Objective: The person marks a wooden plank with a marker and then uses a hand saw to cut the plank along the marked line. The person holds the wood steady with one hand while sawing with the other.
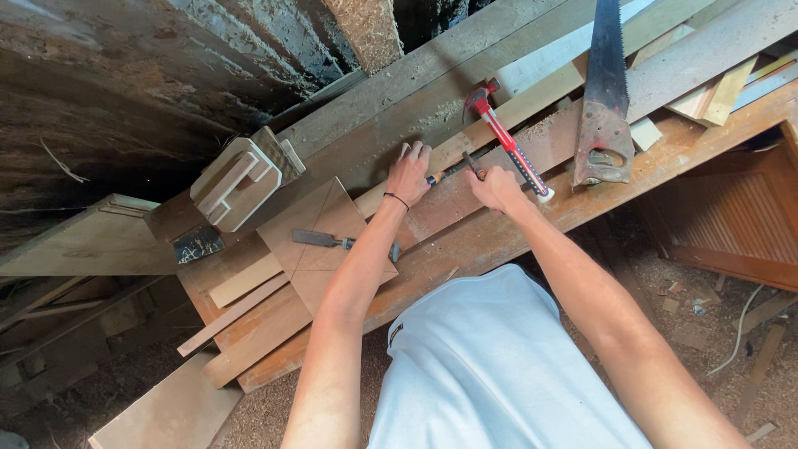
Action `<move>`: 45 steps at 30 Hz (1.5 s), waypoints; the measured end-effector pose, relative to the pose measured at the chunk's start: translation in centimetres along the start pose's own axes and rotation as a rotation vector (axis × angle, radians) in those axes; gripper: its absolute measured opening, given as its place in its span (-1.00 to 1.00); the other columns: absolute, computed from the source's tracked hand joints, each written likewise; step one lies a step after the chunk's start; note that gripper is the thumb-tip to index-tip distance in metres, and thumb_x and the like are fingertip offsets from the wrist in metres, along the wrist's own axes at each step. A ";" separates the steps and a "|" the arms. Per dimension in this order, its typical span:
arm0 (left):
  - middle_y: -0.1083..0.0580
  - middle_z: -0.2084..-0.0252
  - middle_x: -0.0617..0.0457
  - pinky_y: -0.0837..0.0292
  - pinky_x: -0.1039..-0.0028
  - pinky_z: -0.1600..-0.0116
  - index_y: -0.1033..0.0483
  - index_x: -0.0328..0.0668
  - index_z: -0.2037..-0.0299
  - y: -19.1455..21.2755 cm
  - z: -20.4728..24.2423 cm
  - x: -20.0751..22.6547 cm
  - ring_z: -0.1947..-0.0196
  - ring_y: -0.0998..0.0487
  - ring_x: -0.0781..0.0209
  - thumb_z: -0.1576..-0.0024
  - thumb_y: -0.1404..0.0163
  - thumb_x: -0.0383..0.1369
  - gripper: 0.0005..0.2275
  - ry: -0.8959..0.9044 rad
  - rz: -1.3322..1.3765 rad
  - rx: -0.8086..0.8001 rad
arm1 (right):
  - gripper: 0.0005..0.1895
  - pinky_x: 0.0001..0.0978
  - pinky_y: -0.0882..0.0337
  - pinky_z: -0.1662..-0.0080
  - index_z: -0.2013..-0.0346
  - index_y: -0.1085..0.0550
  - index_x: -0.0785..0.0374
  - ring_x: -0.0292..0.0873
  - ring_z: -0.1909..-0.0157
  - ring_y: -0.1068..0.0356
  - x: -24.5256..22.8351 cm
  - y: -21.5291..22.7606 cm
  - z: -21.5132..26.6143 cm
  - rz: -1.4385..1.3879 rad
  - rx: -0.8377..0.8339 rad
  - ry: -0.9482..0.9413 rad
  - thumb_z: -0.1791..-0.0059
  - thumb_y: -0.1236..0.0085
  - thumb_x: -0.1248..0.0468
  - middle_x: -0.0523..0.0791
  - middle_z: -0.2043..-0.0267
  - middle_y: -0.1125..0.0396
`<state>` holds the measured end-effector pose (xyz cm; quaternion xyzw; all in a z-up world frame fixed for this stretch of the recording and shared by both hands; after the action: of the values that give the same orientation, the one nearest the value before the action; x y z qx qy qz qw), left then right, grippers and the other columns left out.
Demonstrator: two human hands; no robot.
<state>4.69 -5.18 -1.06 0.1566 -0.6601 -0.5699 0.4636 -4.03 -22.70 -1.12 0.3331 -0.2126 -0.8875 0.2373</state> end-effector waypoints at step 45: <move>-0.48 0.10 -0.09 -0.47 0.25 -0.03 -0.48 -0.19 -0.03 2.8 1.7 -2.2 0.07 -0.55 -0.08 -0.15 -0.21 -0.21 -0.66 0.171 0.493 0.378 | -0.55 -0.41 -0.06 0.58 0.42 -0.31 0.18 -0.29 0.66 -0.06 -2.2 0.4 0.9 -0.785 -0.417 -0.106 -0.04 -0.06 -0.13 -0.18 0.59 -0.17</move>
<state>5.36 -1.66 0.68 0.1227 -0.7310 -0.2926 0.6041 -3.08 -21.57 0.73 0.2874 0.1016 -0.9501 -0.0666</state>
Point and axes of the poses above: each hand's wrist, its own z-axis away from the middle knuckle, its own y-axis out of the back of the hand, x = y × z, the point moved 8 cm from there along -z, towards the middle knuckle
